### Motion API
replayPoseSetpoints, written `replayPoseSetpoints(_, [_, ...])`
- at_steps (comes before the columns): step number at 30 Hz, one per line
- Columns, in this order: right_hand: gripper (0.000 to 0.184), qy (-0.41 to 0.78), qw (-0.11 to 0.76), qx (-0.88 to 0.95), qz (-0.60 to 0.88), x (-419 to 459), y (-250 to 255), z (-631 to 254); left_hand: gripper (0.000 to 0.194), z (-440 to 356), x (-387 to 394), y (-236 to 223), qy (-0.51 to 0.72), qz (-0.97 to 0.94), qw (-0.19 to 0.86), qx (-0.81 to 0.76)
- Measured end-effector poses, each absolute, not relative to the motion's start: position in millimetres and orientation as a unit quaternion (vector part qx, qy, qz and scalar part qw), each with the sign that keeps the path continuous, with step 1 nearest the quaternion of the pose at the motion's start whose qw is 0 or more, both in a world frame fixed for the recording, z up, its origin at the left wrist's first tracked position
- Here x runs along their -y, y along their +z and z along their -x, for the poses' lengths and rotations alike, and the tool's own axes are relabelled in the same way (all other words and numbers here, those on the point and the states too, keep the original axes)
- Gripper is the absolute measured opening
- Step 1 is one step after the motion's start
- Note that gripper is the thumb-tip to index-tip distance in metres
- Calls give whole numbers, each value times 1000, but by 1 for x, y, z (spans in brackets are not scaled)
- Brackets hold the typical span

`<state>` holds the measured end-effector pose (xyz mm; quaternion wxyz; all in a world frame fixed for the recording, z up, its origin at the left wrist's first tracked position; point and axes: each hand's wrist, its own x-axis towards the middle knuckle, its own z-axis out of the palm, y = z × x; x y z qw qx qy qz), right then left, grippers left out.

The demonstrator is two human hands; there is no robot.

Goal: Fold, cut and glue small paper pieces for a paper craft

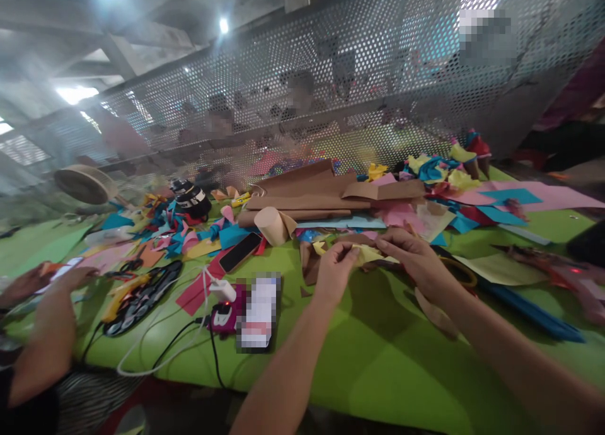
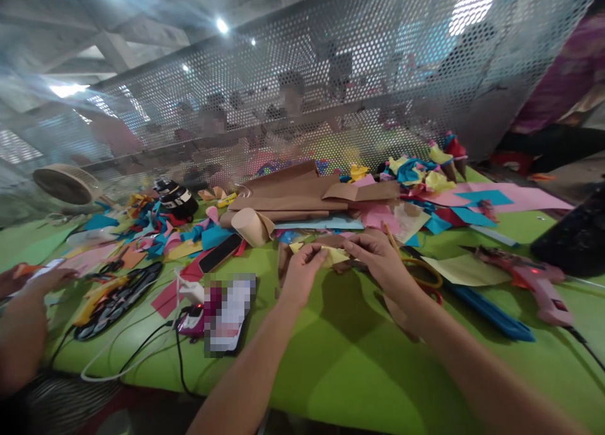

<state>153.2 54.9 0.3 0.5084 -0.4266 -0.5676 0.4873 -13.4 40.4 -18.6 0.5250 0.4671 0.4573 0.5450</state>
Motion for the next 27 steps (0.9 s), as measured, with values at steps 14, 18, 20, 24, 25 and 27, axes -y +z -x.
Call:
replayPoseSetpoints(14, [46,532,489,581,376,-54,-11,-148,41,9,-41,-13,567,-260,661,-418])
replayPoseSetpoints(18, [36,500,514,581,385,-54,-15,-147,36,9,-40,-14,543,-278,662,-435])
replayPoseSetpoints(20, [30,492,523,574,393,-53,-13,-148,34,10,-39,-12,542,-314,647,-435])
replayPoseSetpoints(24, [25,503,528,547,411,-51,-6,-149,38,13,-37,-6,538,-404,615,-411])
replayPoseSetpoints(25, [27,513,529,535,413,-50,-5,-149,36,14,-37,-6,535,-416,610,-410])
replayPoseSetpoints(27, [30,535,532,510,412,-50,-4,-148,28,15,-38,-5,528,-429,605,-413])
